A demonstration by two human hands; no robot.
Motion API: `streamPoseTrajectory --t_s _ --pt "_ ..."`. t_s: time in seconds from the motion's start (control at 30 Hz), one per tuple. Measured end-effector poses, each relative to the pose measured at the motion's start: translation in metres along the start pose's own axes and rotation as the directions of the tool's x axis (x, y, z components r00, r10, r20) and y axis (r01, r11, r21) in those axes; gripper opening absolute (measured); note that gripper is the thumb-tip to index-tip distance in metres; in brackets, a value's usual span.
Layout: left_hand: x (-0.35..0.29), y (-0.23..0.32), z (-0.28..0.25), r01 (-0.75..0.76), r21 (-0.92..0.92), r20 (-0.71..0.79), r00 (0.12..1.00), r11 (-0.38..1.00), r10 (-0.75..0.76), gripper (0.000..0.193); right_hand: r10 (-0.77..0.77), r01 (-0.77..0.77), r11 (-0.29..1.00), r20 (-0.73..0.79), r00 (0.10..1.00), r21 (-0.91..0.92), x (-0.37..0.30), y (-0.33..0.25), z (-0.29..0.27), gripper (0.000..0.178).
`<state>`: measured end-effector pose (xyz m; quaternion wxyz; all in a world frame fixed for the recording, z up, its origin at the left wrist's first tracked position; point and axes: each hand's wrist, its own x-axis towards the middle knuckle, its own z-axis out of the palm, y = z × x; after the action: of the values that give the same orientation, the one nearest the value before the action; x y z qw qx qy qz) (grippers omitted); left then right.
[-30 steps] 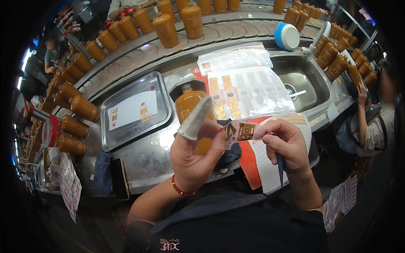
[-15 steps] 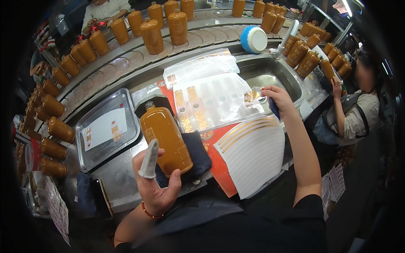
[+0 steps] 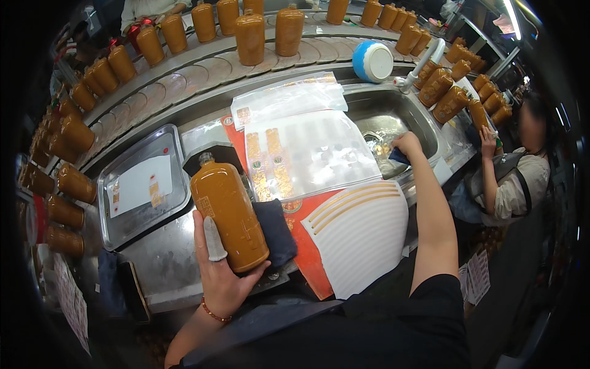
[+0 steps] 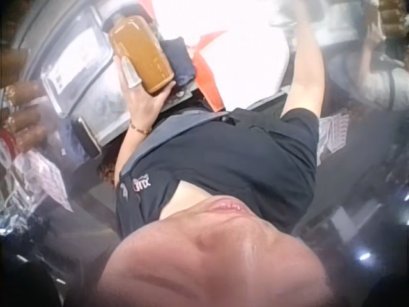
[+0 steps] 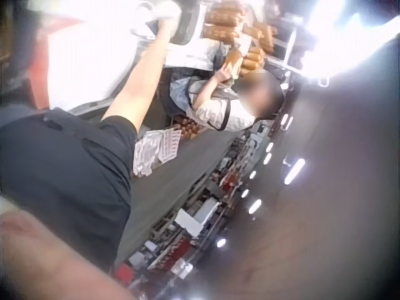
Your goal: The person applies a sticker to a brown bottle, smooths it with a blue card, and wipes the surface with a cloth. The person repeats this process on multiple bottles at a workstation.
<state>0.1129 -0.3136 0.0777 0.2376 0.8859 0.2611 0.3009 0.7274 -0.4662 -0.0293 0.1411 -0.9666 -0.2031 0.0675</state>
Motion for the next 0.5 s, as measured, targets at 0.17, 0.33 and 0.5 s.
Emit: streamPoseTrajectory --t_s 0.17,0.33,0.5 --pt "0.01 -0.013 0.001 0.132 -0.279 0.06 0.991 0.951 -0.12 0.13 -0.42 0.43 0.901 -0.137 0.897 0.056 -0.08 -0.069 -0.072 0.023" --pt "0.007 -0.027 0.001 0.16 -0.415 0.119 0.985 0.896 -0.121 0.123 -0.558 0.549 0.78 -0.061 0.827 0.301 -0.175 -0.155 -0.106 0.014" --pt "0.01 -0.032 -0.003 0.132 -0.391 0.137 0.987 0.911 -0.085 0.13 -0.707 0.67 0.638 -0.056 0.705 0.381 -0.246 -0.215 -0.124 0.012"
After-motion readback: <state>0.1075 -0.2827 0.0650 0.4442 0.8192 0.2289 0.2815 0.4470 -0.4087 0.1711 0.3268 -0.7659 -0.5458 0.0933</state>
